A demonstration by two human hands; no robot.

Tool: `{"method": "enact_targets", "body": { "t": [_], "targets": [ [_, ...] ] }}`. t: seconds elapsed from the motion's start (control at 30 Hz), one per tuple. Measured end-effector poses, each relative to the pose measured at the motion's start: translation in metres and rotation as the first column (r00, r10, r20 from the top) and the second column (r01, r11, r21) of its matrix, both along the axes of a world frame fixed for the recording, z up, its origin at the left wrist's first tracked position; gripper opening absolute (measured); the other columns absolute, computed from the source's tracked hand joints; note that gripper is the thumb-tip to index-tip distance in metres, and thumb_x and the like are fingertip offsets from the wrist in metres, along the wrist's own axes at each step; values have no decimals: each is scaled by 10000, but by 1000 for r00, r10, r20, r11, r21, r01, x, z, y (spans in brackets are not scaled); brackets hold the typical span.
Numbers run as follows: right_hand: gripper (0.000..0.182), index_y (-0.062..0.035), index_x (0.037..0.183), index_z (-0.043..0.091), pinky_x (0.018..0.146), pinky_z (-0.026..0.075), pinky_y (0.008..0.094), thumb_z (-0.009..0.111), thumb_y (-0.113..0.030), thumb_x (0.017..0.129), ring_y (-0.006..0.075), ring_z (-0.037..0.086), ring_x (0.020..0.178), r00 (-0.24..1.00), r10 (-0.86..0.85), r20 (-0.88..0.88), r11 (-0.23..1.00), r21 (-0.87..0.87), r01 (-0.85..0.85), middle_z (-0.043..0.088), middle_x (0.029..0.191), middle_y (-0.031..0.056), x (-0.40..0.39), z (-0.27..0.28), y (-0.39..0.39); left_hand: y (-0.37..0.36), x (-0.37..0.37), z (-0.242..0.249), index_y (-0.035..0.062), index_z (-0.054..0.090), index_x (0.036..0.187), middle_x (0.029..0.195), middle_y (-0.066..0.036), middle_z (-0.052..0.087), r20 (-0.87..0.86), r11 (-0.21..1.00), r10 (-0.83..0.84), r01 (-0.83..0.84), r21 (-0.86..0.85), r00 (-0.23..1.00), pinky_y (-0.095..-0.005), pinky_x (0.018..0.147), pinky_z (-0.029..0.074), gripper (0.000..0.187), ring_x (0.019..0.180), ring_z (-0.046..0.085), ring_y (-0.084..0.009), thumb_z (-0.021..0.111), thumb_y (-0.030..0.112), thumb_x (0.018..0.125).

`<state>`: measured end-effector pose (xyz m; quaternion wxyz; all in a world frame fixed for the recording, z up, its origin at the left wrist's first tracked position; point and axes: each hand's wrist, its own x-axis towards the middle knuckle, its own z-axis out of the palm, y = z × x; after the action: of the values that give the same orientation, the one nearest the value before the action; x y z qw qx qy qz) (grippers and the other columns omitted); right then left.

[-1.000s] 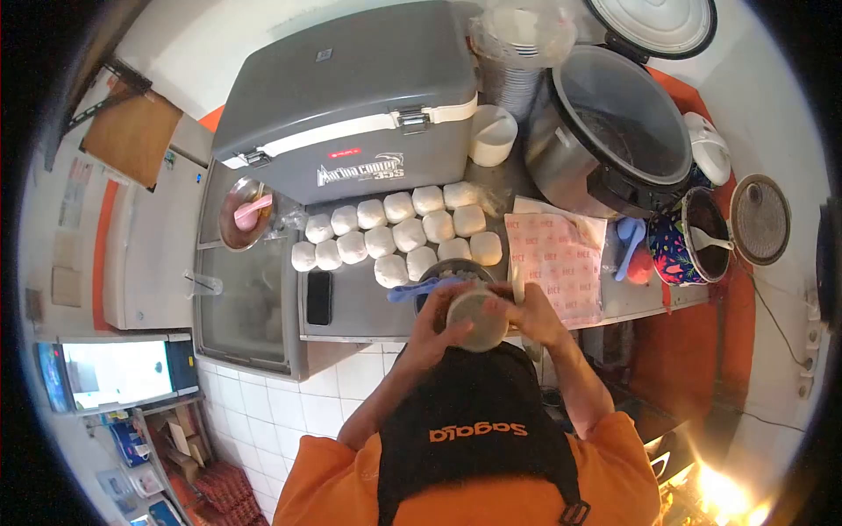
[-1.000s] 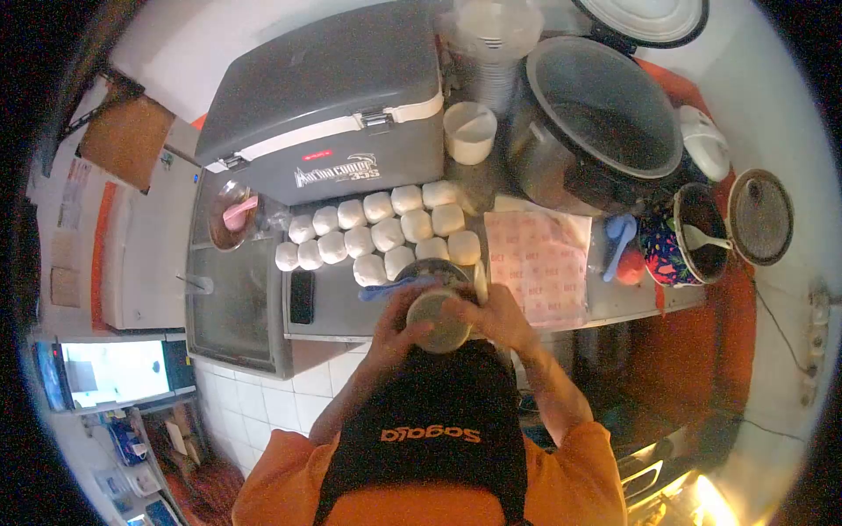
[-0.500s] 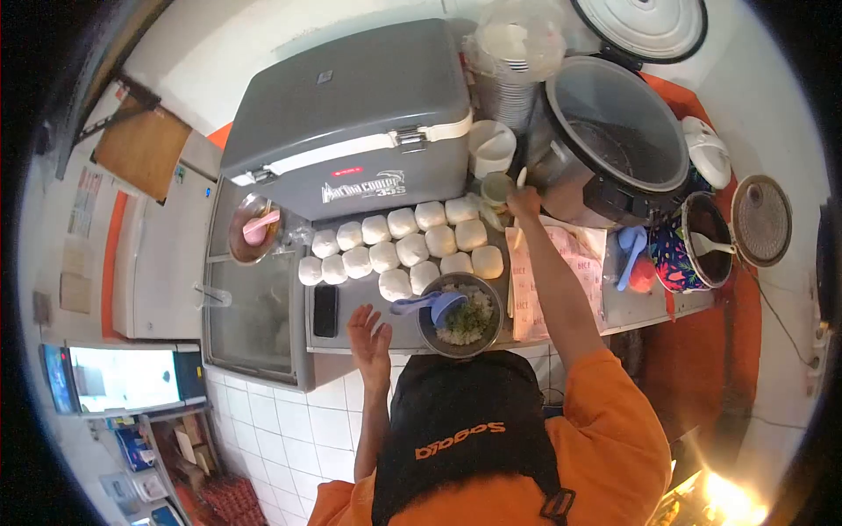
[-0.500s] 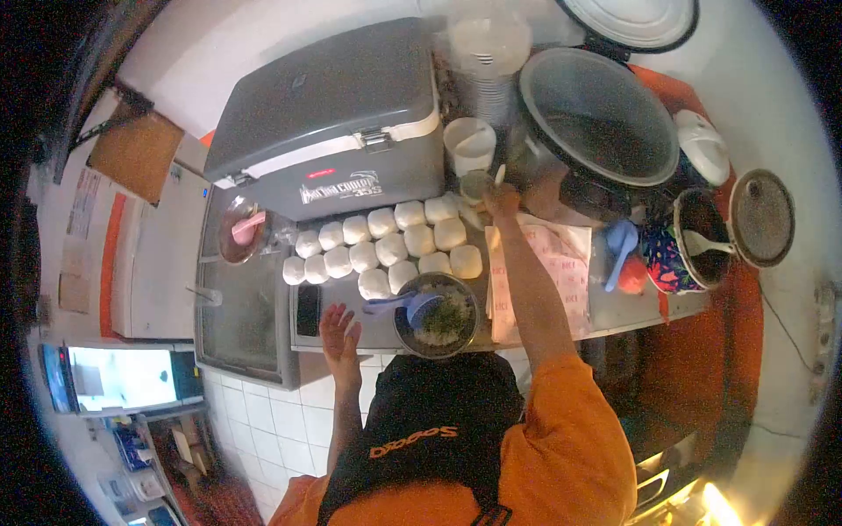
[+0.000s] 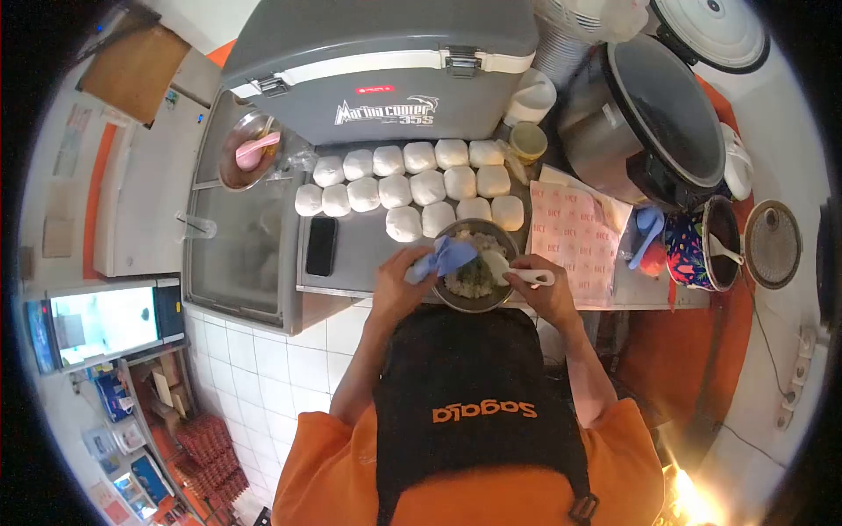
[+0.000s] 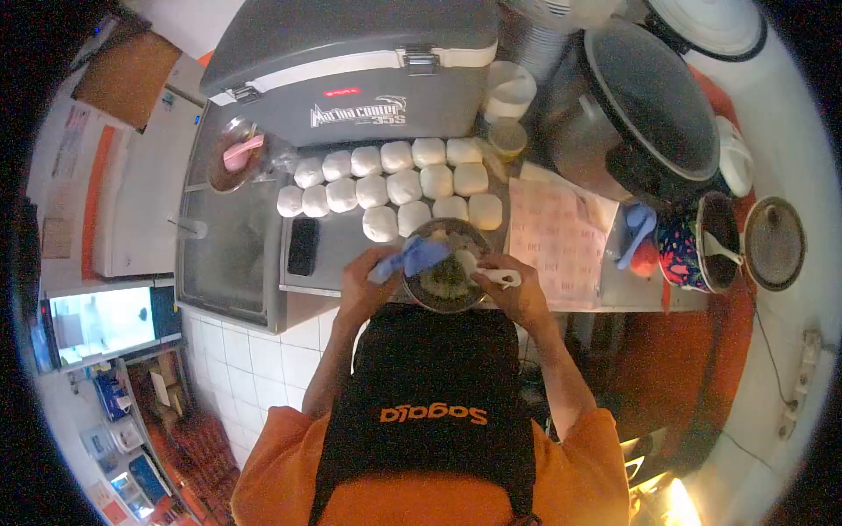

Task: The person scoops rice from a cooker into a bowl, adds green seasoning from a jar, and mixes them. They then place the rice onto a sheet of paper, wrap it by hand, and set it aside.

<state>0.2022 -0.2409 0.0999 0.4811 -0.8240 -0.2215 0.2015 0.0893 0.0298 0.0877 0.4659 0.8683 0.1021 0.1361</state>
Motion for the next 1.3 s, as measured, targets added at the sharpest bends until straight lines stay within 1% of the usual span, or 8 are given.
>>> {"method": "enact_targets", "body": {
  "t": [0.07,0.2,0.4,0.6,0.77,1.0,1.23,1.3],
  "targets": [
    [156,-3,1020,713,755,572,369,721,-96,895,273,735,853,972,7,234,997,75,-25,741,946,151,-5,-7,0,3,-21,11,29,659,1047,1034,-188,712,-158,994,-59,73,84,986,-444,798,558,267,942,702,-364,751,81,802],
    [168,-8,1025,717,757,580,408,698,-85,877,351,738,864,990,63,122,993,-104,-50,743,987,163,-5,10,-4,0,-38,11,14,607,1005,1012,-253,689,-580,971,-16,151,187,815,-535,799,536,211,930,676,-444,675,81,817],
    [390,-30,1259,611,685,576,447,601,-77,872,364,708,747,897,273,347,798,-603,-10,703,926,156,-4,-16,12,-5,-18,-30,11,605,1025,1012,-265,685,-721,965,-32,208,157,692,-573,822,512,264,913,653,-496,684,156,818],
    [334,26,1193,604,660,583,502,572,-135,902,357,718,737,857,414,306,598,-801,-3,697,880,182,19,-20,39,-6,-2,-69,2,629,1098,971,-270,693,-20,991,29,-26,128,999,-532,838,516,345,951,671,-470,739,172,819],
    [273,102,1097,604,654,584,519,535,-110,939,366,733,769,838,470,278,616,-783,-86,711,851,217,6,-55,54,-5,18,-109,-18,616,1127,971,-269,690,-269,981,126,-161,-111,955,-501,806,527,378,946,671,-463,746,161,821],
    [292,-34,1194,628,605,581,504,526,-176,960,369,729,707,771,623,130,546,-779,-310,704,769,220,-21,-40,35,-3,4,-112,-43,610,1108,922,-250,695,-348,977,40,-110,-183,936,-472,770,535,419,890,689,-425,743,164,768],
    [321,-26,1203,630,605,575,498,537,-181,938,354,734,717,831,419,366,676,-736,-16,709,760,192,15,-14,39,-14,-4,-132,-25,597,972,791,-177,663,-220,962,74,-127,-241,973,-440,668,513,314,743,673,-319,738,158,759],
    [338,-41,1226,626,646,579,510,531,-195,940,357,737,763,868,465,174,562,-815,-137,717,829,205,-2,-62,37,-16,-3,-111,-7,582,898,741,-156,637,-278,958,67,-139,-249,958,-422,640,504,264,701,654,-284,737,153,757]
  ]
}}
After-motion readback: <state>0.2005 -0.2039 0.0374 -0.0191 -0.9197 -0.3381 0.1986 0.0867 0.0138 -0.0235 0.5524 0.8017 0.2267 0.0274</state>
